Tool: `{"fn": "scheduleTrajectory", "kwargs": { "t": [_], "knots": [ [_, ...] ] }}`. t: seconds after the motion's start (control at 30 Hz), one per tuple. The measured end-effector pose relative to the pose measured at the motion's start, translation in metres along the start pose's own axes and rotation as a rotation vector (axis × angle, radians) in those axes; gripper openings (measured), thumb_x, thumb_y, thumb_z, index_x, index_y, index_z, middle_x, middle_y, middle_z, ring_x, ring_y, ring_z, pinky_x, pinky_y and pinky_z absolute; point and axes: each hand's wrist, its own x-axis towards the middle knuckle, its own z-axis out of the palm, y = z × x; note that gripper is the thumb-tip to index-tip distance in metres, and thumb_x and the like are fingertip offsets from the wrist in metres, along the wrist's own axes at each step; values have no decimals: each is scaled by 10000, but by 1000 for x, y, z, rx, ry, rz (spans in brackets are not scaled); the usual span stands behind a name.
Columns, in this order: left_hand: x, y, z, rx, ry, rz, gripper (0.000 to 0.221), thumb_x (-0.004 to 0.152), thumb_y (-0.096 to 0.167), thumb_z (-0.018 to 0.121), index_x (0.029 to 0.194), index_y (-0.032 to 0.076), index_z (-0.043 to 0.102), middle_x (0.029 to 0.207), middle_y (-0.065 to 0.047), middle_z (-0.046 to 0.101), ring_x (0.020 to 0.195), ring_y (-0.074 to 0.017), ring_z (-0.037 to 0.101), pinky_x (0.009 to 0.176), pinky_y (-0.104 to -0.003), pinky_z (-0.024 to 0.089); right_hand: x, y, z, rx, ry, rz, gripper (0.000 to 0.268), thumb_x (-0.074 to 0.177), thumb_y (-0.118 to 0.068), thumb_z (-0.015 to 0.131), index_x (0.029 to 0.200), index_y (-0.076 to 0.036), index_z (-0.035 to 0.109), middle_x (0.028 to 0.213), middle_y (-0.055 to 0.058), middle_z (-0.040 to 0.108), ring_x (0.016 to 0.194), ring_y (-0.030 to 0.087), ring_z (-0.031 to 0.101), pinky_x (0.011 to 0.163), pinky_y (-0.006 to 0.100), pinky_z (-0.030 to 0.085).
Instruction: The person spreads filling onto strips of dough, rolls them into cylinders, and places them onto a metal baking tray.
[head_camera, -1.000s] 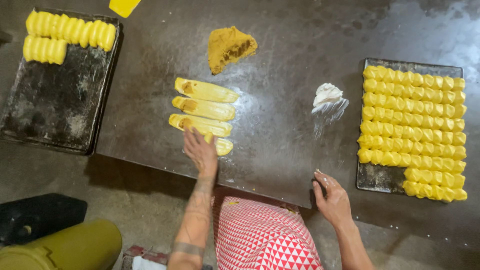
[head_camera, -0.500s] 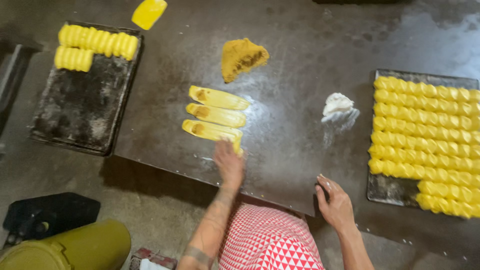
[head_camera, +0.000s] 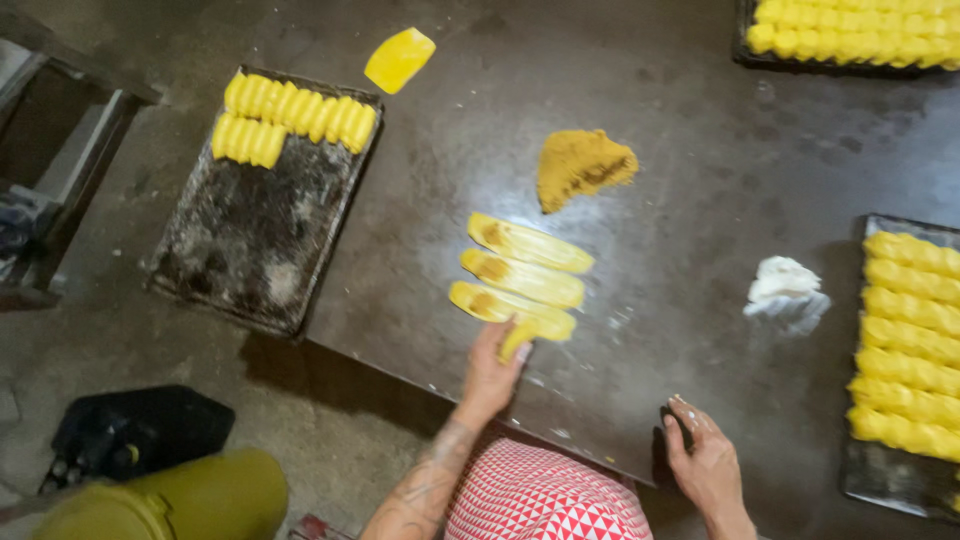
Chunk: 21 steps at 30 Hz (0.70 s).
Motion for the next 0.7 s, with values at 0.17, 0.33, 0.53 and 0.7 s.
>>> {"fn": "scheduleTrajectory", "kwargs": {
  "t": [0.17, 0.33, 0.53, 0.7],
  "knots": [
    [102, -35, -147, 113, 236, -80, 354, 917, 192, 745, 1209, 5, 674, 1098, -146, 705, 1006, -276, 683, 894, -371, 541, 24, -69, 48, -59, -6, 134, 306, 936, -205, 670, 1195, -59, 742, 1244, 155, 728, 1122, 341, 700, 927, 393, 556],
    [222, -116, -276, 309, 374, 84, 361, 978, 123, 698, 1309, -17, 659, 1175, -193, 680, 1076, -343, 661, 943, -446, 529, 42, -138, 84, 30, 7, 166, 326, 936, -222, 652, 1200, -50, 734, 1255, 159, 722, 1141, 321, 712, 922, 375, 562],
    [337, -239, -345, 717, 319, -36, 816, 901, 270, 801, 1537, -33, 389, 1528, -349, 299, 1409, -514, 260, 1115, -660, 224, 39, -179, 94, -138, 27, 281, 342, 943, -227, 651, 1226, -54, 733, 1275, 162, 719, 1127, 331, 711, 916, 385, 562],
    [339, -294, -356, 944, 218, -45, 961, 1067, 446, 727, 1770, 105, 168, 1724, -361, 17, 1596, -536, 34, 1217, -751, 113, 20, -189, 100, -174, 82, 355, 332, 930, -226, 657, 1201, -52, 737, 1274, 157, 721, 1138, 321, 715, 945, 385, 556]
  ]
}}
